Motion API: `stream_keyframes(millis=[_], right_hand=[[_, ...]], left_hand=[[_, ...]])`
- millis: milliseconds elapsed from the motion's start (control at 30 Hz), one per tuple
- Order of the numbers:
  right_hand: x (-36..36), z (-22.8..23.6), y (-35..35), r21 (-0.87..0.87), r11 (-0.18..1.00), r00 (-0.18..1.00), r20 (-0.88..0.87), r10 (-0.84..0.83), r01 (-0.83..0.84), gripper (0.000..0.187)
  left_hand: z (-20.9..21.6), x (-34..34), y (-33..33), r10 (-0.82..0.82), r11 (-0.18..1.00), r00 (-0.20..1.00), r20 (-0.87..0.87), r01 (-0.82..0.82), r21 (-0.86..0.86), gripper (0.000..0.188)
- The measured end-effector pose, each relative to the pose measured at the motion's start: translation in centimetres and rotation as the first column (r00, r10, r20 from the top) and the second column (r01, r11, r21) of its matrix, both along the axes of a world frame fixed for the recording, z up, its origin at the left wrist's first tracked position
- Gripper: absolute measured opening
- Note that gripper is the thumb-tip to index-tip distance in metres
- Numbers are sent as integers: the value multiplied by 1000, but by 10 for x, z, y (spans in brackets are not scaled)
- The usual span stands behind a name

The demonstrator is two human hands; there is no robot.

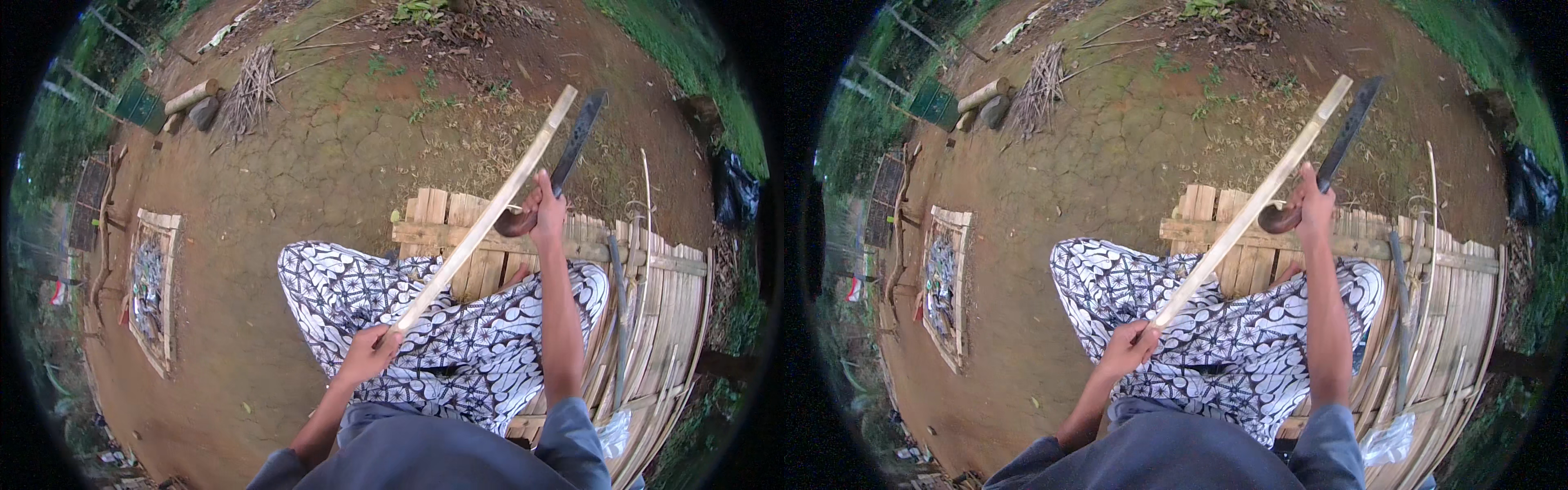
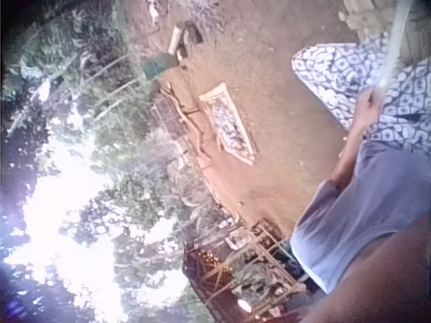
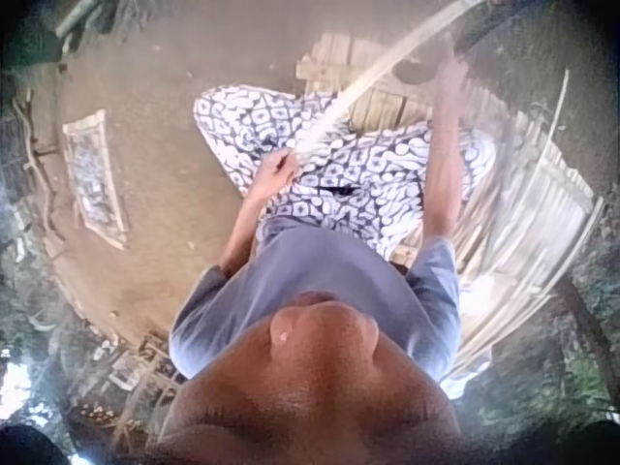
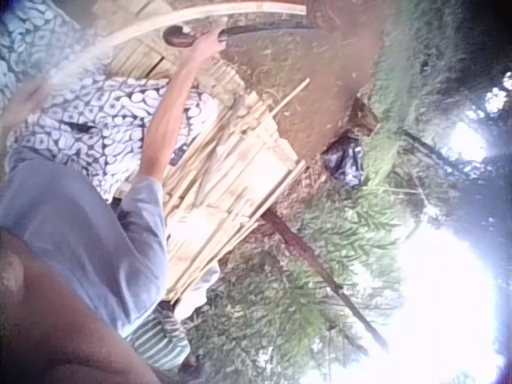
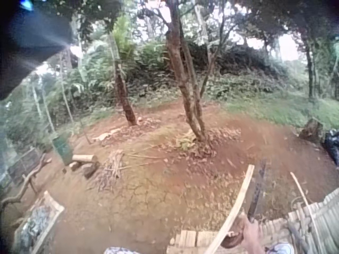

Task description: The person sits cross-legged on a woven mat outdoors and uses a large knife to shave and smooth a long bamboo stick. They hold the stick with one hand and repeatedly scrape the blade along its length to remove the outer layer.

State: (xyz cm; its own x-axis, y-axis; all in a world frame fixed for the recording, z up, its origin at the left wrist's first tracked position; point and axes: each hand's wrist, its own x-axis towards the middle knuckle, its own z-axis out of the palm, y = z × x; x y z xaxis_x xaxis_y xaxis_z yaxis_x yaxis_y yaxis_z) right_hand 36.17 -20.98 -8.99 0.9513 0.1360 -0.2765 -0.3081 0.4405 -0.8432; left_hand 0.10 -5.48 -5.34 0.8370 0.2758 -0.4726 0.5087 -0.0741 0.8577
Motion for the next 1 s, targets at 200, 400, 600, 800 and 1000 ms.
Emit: stream_keyframes(millis=[200,400,600,800,1000], right_hand=[[-26,-8,20,-464,876,938,228,260,-130,32],[-77,12,34,-791,576,563,385,731,-206,34],[-125,22,41,-809,547,342,462,818,-216,35],[-132,18,37,-824,549,237,510,827,-142,31],[-114,15,36,-823,568,138,565,813,25,37]], left_hand=[[20,35,6,180,967,981,65,-165,-195,15],[54,60,33,149,942,983,110,-106,-320,24],[72,64,45,137,932,967,213,-53,-360,22],[66,68,39,220,928,955,197,-143,-345,20],[61,62,27,154,988,964,217,-153,-22,20]])
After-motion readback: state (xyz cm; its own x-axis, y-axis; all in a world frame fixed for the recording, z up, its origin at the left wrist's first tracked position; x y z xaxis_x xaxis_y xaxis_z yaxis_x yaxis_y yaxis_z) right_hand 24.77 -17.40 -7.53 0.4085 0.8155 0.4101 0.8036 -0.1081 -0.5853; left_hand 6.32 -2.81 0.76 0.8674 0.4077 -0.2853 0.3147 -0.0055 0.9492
